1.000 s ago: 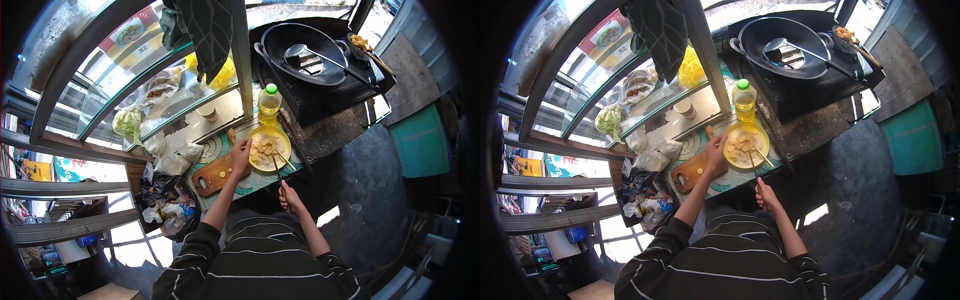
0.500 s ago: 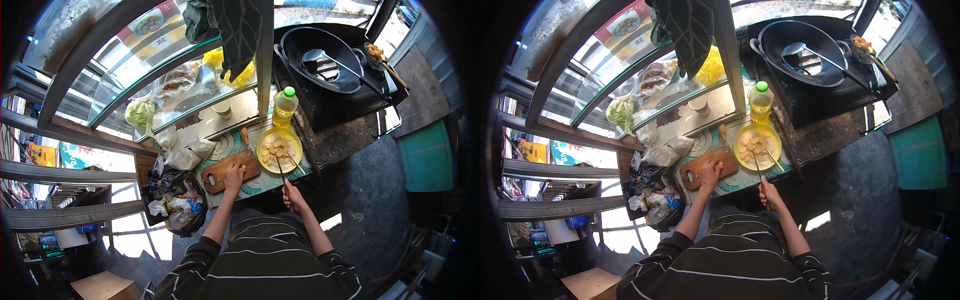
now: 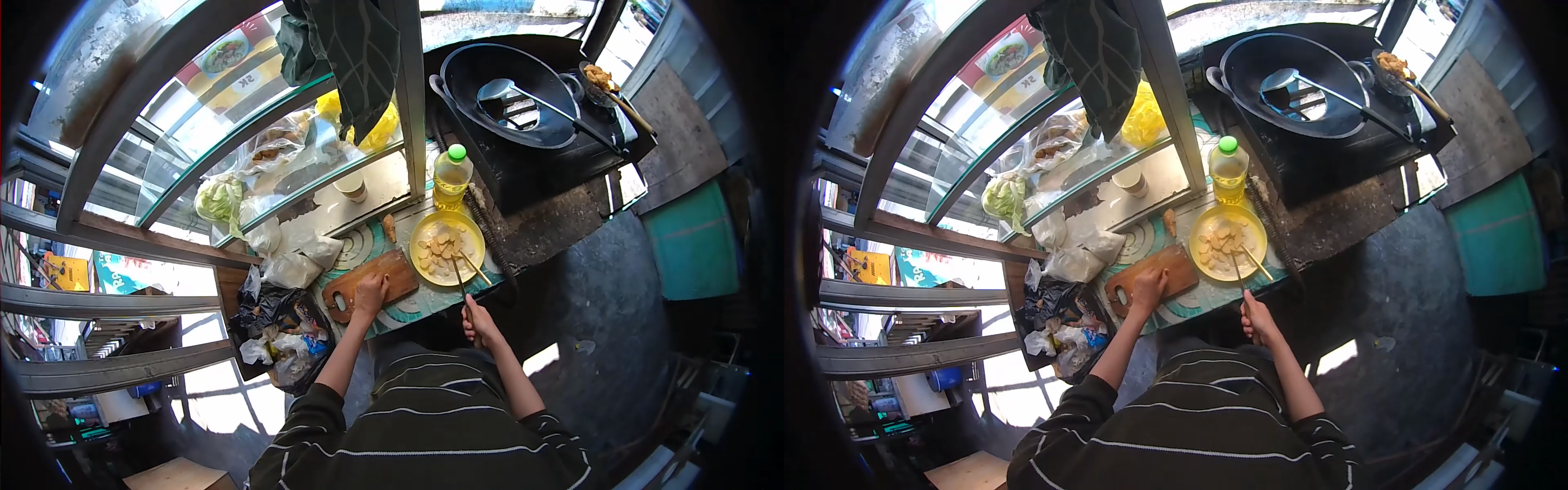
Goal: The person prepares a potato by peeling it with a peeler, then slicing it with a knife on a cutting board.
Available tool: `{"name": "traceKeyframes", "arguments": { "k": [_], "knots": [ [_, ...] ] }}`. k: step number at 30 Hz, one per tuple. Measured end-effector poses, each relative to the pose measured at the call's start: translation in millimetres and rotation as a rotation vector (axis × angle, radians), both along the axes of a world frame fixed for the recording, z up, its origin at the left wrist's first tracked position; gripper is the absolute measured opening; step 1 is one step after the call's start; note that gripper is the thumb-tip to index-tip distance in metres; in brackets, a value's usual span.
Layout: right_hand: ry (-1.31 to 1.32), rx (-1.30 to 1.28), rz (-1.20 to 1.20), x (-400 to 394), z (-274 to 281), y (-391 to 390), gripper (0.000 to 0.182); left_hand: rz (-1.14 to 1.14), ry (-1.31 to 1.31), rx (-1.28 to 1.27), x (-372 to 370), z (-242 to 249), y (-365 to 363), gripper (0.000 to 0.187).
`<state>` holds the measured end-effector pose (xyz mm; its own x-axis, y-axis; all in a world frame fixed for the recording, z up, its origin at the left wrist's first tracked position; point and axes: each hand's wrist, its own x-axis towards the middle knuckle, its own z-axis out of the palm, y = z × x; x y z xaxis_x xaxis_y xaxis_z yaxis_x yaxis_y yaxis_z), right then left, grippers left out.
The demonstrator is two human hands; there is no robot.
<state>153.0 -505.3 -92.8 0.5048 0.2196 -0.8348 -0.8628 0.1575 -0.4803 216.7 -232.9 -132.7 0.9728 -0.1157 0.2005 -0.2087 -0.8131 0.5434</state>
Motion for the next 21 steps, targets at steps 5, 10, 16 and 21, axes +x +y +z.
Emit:
{"name": "traceKeyframes", "arguments": {
  "k": [5,10,16,21],
  "knots": [
    [-0.002,-0.004,-0.019,1.4,0.9,-3.6,0.047,0.082,0.056,-0.132,13.5,14.8,-24.1,0.011],
    [-0.026,-0.007,-0.023,4.0,1.5,-3.9,0.048,0.04,0.14,-0.602,45.2,41.8,-91.2,0.019],
    [-0.024,0.0,-0.055,-2.0,4.7,-5.8,0.048,0.283,-0.181,-0.208,93.3,4.6,-63.7,0.025],
    [-0.006,-0.011,-0.059,-9.9,2.0,-7.7,0.047,0.576,0.065,0.069,113.5,-16.5,-40.9,0.044]
  ]
}}
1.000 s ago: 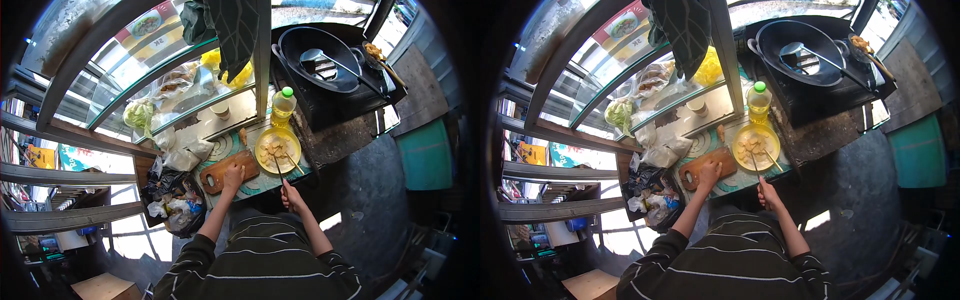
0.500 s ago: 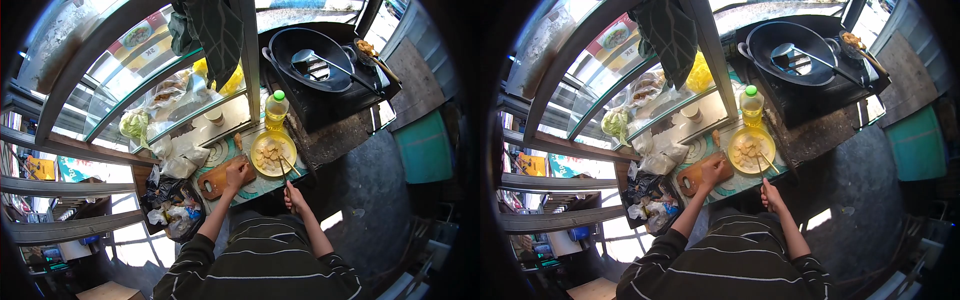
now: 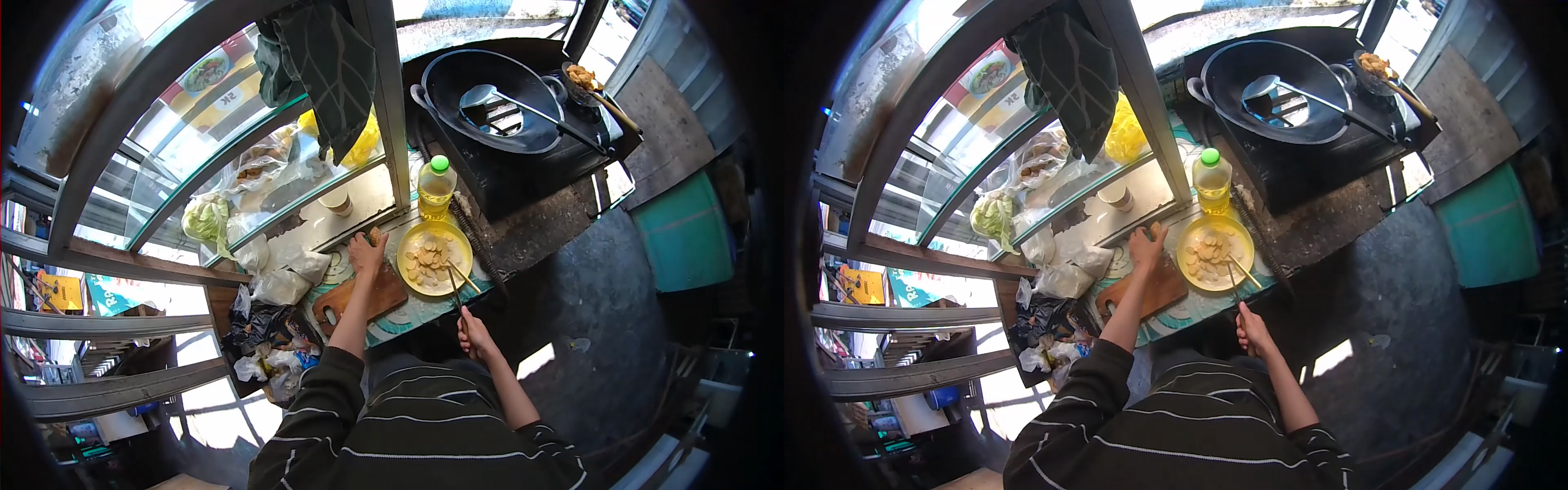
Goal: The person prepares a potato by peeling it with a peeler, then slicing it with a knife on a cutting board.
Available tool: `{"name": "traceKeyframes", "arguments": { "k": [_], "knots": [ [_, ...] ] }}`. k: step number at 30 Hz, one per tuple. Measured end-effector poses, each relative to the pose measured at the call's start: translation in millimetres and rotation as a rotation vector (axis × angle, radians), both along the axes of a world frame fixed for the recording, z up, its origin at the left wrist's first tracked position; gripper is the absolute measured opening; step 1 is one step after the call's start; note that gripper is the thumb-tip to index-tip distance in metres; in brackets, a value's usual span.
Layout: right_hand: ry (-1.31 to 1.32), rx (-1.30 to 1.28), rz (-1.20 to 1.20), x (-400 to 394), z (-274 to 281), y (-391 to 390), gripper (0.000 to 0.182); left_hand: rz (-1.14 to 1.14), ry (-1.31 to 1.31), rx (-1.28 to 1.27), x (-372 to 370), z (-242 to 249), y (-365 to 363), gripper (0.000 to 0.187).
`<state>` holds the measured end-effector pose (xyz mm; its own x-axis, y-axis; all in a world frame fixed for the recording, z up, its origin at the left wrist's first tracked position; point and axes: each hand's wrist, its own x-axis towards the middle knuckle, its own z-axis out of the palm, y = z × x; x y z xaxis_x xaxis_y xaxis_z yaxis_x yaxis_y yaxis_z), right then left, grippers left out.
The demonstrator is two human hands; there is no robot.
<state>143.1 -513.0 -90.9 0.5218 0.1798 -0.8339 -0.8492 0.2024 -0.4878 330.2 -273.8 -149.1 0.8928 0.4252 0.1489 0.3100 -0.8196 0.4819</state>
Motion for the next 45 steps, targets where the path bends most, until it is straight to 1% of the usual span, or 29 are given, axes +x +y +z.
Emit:
{"name": "traceKeyframes", "arguments": {
  "k": [1,3,7,9,10,12,13,15,16,17,18,19,21,22,24,25,27,31,33,37,39,40,42,43,45],
  "knots": [
    [-0.001,-0.002,0.0,-0.4,-1.0,1.2,0.047,0.0,-0.001,-0.002,3.0,-4.4,3.8,0.044],
    [-0.031,-0.065,0.038,-0.6,-1.8,4.6,0.046,-0.14,0.153,-0.035,6.7,-7.5,8.7,0.049],
    [-0.107,-0.165,0.118,4.3,0.0,17.8,0.045,-0.176,0.11,-0.107,-1.4,5.6,16.5,0.042],
    [-0.173,-0.222,0.17,9.6,2.5,27.1,0.047,-0.293,-0.111,-0.155,-21.0,21.5,25.6,0.036],
    [-0.173,-0.218,0.177,12.4,4.7,32.9,0.047,-0.319,-0.074,-0.154,-38.6,35.8,29.0,0.032],
    [-0.285,-0.292,0.273,17.2,8.7,46.7,0.045,-0.4,0.009,-0.158,-79.5,48.6,38.8,0.033],
    [-0.286,-0.285,0.286,19.6,8.7,53.6,0.045,-0.38,0.044,-0.193,-100.4,51.2,40.2,0.032],
    [-0.352,-0.293,0.402,20.8,8.4,67.4,0.045,-0.34,0.084,-0.224,-132.0,51.5,39.4,0.032],
    [-0.351,-0.285,0.417,19.6,6.6,74.3,0.045,-0.35,0.12,-0.16,-143.5,50.2,39.3,0.032],
    [-0.435,-0.305,0.485,18.5,3.4,81.0,0.046,-0.361,0.156,-0.097,-151.2,48.4,39.2,0.032],
    [-0.521,-0.324,0.55,17.4,-1.0,86.5,0.046,-0.367,0.168,-0.087,-155.4,46.9,39.3,0.031],
    [-0.52,-0.32,0.56,15.2,-5.2,90.9,0.046,-0.357,0.17,-0.087,-158.4,45.3,39.5,0.031],
    [-0.635,-0.453,0.673,10.6,-12.5,97.4,0.047,-0.347,0.159,-0.054,-161.4,41.8,39.3,0.031],
    [-0.636,-0.452,0.678,9.0,-15.9,99.1,0.047,-0.342,0.16,-0.056,-161.9,40.0,39.2,0.031],
    [-0.738,-0.582,0.685,7.5,-13.3,101.4,0.048,-0.364,0.137,-0.016,-162.9,37.2,38.5,0.033],
    [-0.736,-0.582,0.692,8.4,-7.2,100.6,0.048,-0.359,0.139,-0.02,-163.8,36.5,38.1,0.033],
    [-0.573,-0.523,0.79,14.6,6.8,97.9,0.051,-0.364,0.137,-0.009,-163.9,36.0,37.9,0.036],
    [-0.621,-0.593,0.849,18.7,3.3,99.8,0.052,-0.368,0.146,0.012,-164.8,34.2,37.4,0.036],
    [-0.611,-0.52,0.85,24.9,0.4,104.2,0.053,-0.367,0.132,0.023,-165.4,33.1,37.0,0.035],
    [-0.592,-0.521,0.857,38.3,1.1,115.5,0.055,-0.358,0.103,0.005,-165.2,30.1,35.9,0.034],
    [-0.495,-0.463,0.831,45.2,-1.5,121.0,0.057,-0.31,0.059,-0.007,-164.2,27.7,33.7,0.029],
    [-0.494,-0.465,0.833,45.5,-10.0,122.9,0.057,-0.308,0.059,-0.009,-164.8,27.4,33.4,0.029],
    [-0.639,-0.505,0.82,46.9,-25.3,125.6,0.058,-0.301,0.035,0.006,-165.2,24.9,32.4,0.029],
    [-0.642,-0.504,0.819,45.4,-30.7,125.1,0.058,-0.3,0.033,0.009,-166.1,23.2,32.9,0.029],
    [-0.666,-0.476,0.763,41.3,-36.0,124.2,0.059,-0.278,-0.073,-0.022,-166.4,21.1,36.4,0.027]
  ]
}}
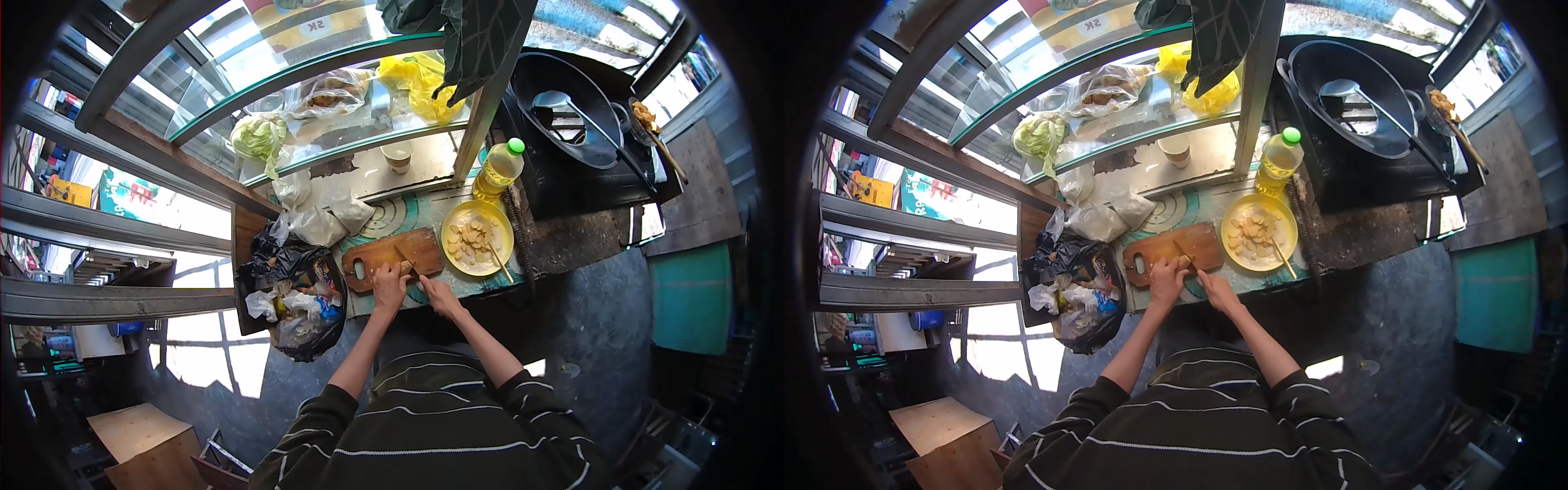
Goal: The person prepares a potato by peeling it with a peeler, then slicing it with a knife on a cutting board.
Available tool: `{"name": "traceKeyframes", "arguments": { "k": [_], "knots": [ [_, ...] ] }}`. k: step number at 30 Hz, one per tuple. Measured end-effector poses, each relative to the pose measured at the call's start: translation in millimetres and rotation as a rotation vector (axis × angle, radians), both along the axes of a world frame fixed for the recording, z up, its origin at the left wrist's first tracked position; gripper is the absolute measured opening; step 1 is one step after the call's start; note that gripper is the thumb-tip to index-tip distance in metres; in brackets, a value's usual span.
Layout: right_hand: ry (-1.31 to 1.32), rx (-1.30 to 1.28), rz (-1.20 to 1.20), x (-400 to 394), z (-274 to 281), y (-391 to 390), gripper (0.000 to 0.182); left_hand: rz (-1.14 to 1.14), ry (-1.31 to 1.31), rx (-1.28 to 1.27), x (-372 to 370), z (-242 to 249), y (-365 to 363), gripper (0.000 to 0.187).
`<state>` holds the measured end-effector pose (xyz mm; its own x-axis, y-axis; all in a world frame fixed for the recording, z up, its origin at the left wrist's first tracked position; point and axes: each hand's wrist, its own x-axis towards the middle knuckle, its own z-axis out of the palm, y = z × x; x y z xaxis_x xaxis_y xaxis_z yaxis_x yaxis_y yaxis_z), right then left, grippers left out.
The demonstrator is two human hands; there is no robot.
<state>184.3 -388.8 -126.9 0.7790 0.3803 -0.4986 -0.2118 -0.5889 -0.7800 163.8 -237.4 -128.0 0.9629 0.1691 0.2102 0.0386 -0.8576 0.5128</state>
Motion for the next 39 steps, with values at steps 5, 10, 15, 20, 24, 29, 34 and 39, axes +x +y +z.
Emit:
{"name": "traceKeyframes", "arguments": {
  "k": [5,10,15,20,24,29,34,39],
  "knots": [
    [0.343,0.111,-0.166,-16.1,4.4,-14.9,0.052,0.154,0.089,-0.296,-2.9,-1.0,10.2,0.035],
    [0.561,0.298,-0.325,-18.6,3.4,-12.2,0.047,0.331,0.039,-0.636,0.4,21.0,11.5,0.038],
    [0.174,0.13,-0.238,-13.0,13.7,-1.4,0.049,0.312,-0.001,-0.407,-12.1,2.2,20.0,0.033],
    [-0.263,0.117,-0.107,-20.5,-25.7,1.8,0.051,0.21,-0.066,-0.246,-17.7,-2.0,23.3,0.033],
    [0.218,0.068,-0.109,-21.3,15.1,4.6,0.053,0.168,-0.116,-0.174,-15.6,-2.4,22.0,0.031],
    [0.242,0.103,-0.103,-23.1,26.3,4.4,0.049,0.178,-0.098,-0.203,-16.9,-6.3,25.6,0.031],
    [0.365,0.028,-0.061,-15.5,49.5,0.5,0.049,0.144,-0.119,-0.171,-17.0,-10.5,28.3,0.033],
    [0.385,0.003,-0.024,-14.6,51.7,-7.7,0.051,0.131,-0.105,-0.171,-17.8,-7.4,27.8,0.032]
  ]
}}
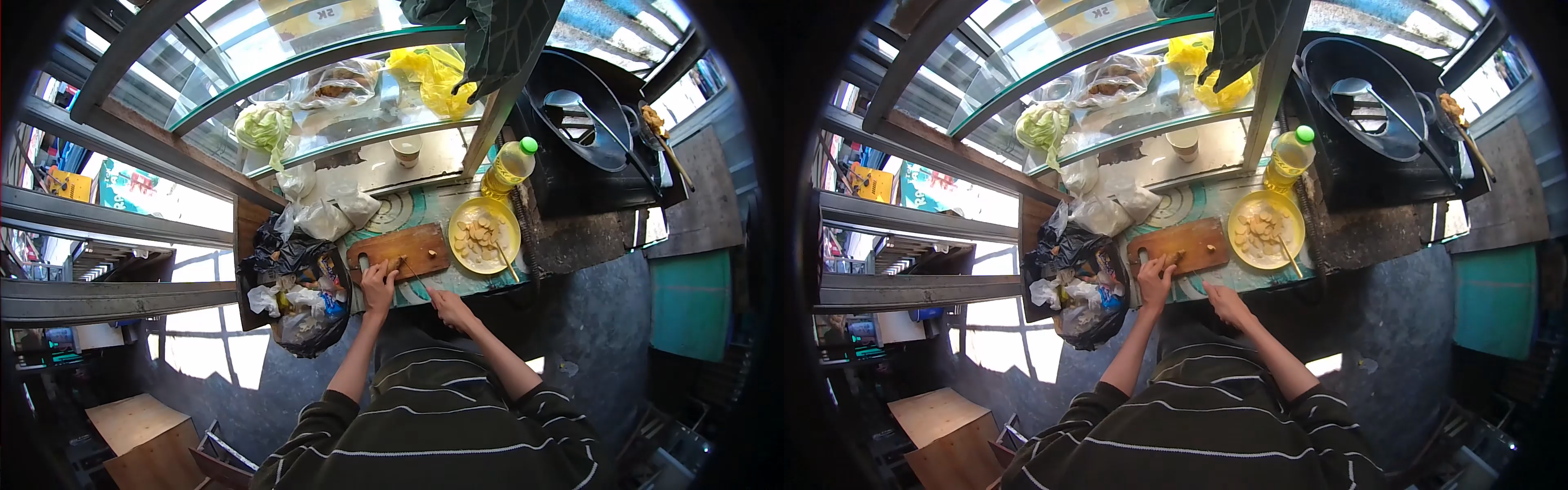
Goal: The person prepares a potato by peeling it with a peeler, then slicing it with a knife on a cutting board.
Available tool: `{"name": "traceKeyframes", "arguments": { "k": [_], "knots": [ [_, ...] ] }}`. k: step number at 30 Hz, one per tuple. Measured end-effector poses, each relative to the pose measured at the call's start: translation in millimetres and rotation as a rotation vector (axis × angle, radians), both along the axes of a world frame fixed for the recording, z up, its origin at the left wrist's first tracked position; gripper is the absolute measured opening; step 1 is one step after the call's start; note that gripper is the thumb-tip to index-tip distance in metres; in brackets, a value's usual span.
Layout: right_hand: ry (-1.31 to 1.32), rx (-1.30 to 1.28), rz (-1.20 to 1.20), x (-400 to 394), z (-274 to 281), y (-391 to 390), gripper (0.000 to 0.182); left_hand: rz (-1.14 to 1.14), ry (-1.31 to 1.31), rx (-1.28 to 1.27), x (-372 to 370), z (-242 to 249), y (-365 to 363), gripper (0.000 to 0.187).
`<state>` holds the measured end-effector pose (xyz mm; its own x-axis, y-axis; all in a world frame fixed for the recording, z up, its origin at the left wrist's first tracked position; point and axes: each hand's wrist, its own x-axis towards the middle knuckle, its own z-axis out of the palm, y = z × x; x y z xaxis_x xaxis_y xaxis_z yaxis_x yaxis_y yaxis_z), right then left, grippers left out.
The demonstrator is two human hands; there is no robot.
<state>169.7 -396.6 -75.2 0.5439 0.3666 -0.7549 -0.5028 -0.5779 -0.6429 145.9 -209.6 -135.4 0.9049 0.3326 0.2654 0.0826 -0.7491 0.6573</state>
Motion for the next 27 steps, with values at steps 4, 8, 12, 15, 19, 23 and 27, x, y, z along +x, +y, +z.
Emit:
{"name": "traceKeyframes", "arguments": {
  "k": [4,8,12,15,19,23,27],
  "knots": [
    [0.024,0.013,0.035,1.5,-5.6,-1.0,0.05,-0.028,0.006,-0.009,0.9,4.4,-0.5,0.03],
    [0.048,0.036,0.029,10.1,-25.1,9.0,0.052,-0.021,0.005,-0.02,1.5,4.8,0.2,0.029],
    [-0.167,0.015,0.055,11.1,-47.1,28.9,0.059,-0.012,0.013,0.004,1.8,1.4,-2.4,0.03],
    [-0.178,-0.001,0.006,5.2,-47.4,31.2,0.062,0.011,0.019,0.004,0.4,0.8,0.1,0.03],
    [-0.294,-0.025,0.038,7.9,-35.5,16.3,0.057,0.0,0.061,-0.085,1.2,10.3,3.3,0.033],
    [-0.64,-0.146,-0.128,19.7,-12.9,12.5,0.041,0.022,0.134,-0.033,-9.4,19.7,5.9,0.037],
    [-0.865,-0.22,-0.066,51.1,-30.4,25.2,0.038,0.045,0.265,-0.356,-25.8,29.5,11.2,0.046]
  ]
}}
